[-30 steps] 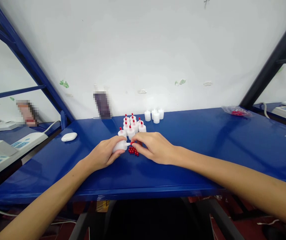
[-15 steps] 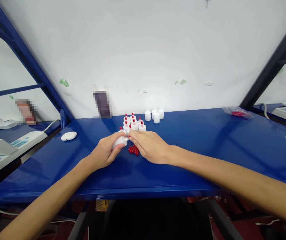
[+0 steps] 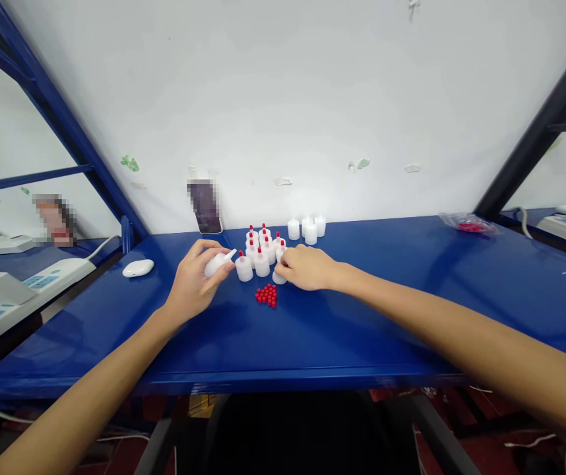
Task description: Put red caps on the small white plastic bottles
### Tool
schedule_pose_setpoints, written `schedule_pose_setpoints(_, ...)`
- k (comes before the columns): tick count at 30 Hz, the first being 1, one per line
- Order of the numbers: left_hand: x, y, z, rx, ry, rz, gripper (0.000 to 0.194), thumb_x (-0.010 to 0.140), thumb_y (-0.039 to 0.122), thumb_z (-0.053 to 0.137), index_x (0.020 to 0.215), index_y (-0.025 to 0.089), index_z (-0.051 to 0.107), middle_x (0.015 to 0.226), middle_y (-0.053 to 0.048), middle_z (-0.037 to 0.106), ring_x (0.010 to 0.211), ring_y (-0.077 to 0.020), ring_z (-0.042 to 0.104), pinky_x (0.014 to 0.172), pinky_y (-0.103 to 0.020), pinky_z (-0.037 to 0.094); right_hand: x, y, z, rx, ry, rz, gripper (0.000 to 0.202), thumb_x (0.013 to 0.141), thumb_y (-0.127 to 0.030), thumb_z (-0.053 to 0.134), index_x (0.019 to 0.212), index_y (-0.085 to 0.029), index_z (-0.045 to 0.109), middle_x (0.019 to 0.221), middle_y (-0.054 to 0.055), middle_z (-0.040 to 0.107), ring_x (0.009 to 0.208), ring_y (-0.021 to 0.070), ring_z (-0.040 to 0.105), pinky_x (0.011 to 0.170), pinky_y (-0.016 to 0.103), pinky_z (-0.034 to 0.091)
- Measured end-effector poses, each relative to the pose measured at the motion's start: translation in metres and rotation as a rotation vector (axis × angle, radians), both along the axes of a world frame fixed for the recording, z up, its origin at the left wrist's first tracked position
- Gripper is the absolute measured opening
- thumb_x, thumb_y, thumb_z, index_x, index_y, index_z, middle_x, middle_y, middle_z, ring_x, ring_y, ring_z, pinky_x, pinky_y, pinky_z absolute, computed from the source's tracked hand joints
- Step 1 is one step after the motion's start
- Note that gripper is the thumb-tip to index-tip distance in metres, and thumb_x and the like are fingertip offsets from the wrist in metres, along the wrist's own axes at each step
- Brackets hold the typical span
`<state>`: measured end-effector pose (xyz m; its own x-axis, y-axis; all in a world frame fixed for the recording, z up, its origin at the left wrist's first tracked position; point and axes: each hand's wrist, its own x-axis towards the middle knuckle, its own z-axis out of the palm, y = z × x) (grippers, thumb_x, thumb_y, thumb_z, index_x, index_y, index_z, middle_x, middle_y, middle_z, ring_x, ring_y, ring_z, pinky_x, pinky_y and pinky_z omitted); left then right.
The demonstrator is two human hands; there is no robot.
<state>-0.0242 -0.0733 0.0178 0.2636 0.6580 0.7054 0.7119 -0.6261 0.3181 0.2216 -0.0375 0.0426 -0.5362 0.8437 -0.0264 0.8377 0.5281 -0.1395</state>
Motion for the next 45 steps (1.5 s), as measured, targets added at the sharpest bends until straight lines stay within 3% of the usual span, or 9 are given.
schedule_pose_setpoints(4,0.0,-0.005,0.003,0.029,0.012,0.012,0.031,0.096,0.041,0.051,0.089,0.014,0.066,0.101,-0.008,0.058,0.09,-0.0186,0.06,0.086,-0.033,0.05,-0.01,-0.001,-0.002,0.118,0.046,0.0,0.048,0.098,-0.041,0.033,0.065,-0.017,0.058,0.067,0.007,0.061,0.053,0.0134,0.046,0.052,0.028,0.025)
schedule_pose_setpoints(11,0.0,-0.009,0.003,0.208,0.004,-0.184,0.036,0.097,0.044,0.048,0.09,0.013,0.066,0.09,-0.008,0.06,0.08,-0.0178,0.058,0.072,-0.031,0.05,0.008,0.001,-0.006,0.237,0.02,-0.043,0.039,0.096,-0.036,0.035,0.073,-0.018,0.061,0.068,0.006,0.063,0.054,0.0147,0.048,0.053,0.029,0.024)
schedule_pose_setpoints(14,-0.001,-0.008,0.001,0.18,-0.017,-0.186,0.038,0.099,0.042,0.044,0.086,0.013,0.065,0.084,-0.008,0.059,0.076,-0.0166,0.057,0.068,-0.03,0.047,0.023,0.024,-0.011,0.373,0.046,-0.214,0.029,0.092,-0.032,0.039,0.1,-0.017,0.063,0.086,0.01,0.068,0.066,0.0202,0.057,0.055,0.03,0.028)
schedule_pose_setpoints(19,-0.001,-0.007,0.001,0.079,0.029,-0.21,0.037,0.099,0.042,0.044,0.084,0.014,0.064,0.08,-0.005,0.058,0.071,-0.0158,0.055,0.067,-0.03,0.046,0.046,0.06,-0.023,0.491,0.072,-0.344,0.046,0.093,-0.039,0.039,0.134,-0.019,0.047,0.129,0.017,0.054,0.079,0.0258,0.063,0.06,0.034,0.038)
schedule_pose_setpoints(25,-0.002,-0.006,-0.002,0.066,0.018,-0.22,0.04,0.099,0.044,0.042,0.086,0.014,0.065,0.108,-0.012,0.055,0.094,-0.02,0.057,0.081,-0.033,0.048,0.058,0.064,-0.031,0.413,0.004,-0.238,0.044,0.095,-0.038,0.036,0.133,-0.021,0.05,0.13,0.014,0.056,0.092,0.0293,0.064,0.067,0.036,0.043)
schedule_pose_setpoints(33,-0.004,-0.008,-0.002,0.097,-0.053,-0.218,0.044,0.101,0.045,0.039,0.084,0.014,0.065,0.088,-0.008,0.056,0.079,-0.0179,0.054,0.07,-0.031,0.044,0.055,0.025,-0.024,0.386,-0.046,-0.128,0.042,0.094,-0.041,0.039,0.129,-0.019,0.05,0.118,0.013,0.064,0.078,0.0251,0.064,0.062,0.032,0.036)
schedule_pose_setpoints(39,-0.003,-0.006,-0.003,-0.051,0.139,-0.228,0.048,0.102,0.048,0.03,0.085,0.017,0.062,0.074,-0.003,0.061,0.066,-0.0165,0.048,0.069,-0.033,0.039,0.047,-0.014,-0.015,0.545,0.004,-0.098,0.043,0.095,-0.04,0.039,0.13,-0.019,0.052,0.108,0.011,0.067,0.066,0.0201,0.06,0.054,0.03,0.029)
schedule_pose_setpoints(42,-0.003,-0.006,-0.005,-0.055,0.232,-0.166,0.047,0.102,0.048,0.029,0.087,0.018,0.062,0.068,-0.002,0.063,0.065,-0.0184,0.044,0.07,-0.034,0.038,0.038,-0.028,-0.017,0.516,0.154,0.088,0.032,0.095,-0.03,0.042,0.117,-0.016,0.06,0.108,0.01,0.067,0.075,0.0187,0.061,0.058,0.029,0.034)
schedule_pose_setpoints(45,-0.004,-0.006,-0.006,-0.113,0.237,-0.15,0.043,0.101,0.047,0.033,0.09,0.019,0.063,0.068,-0.002,0.064,0.069,-0.0191,0.05,0.067,-0.031,0.04,0.026,-0.034,-0.025,0.378,0.125,0.284,0.029,0.095,-0.024,0.044,0.116,-0.019,0.063,0.103,0.008,0.068,0.072,0.0158,0.06,0.057,0.027,0.033)
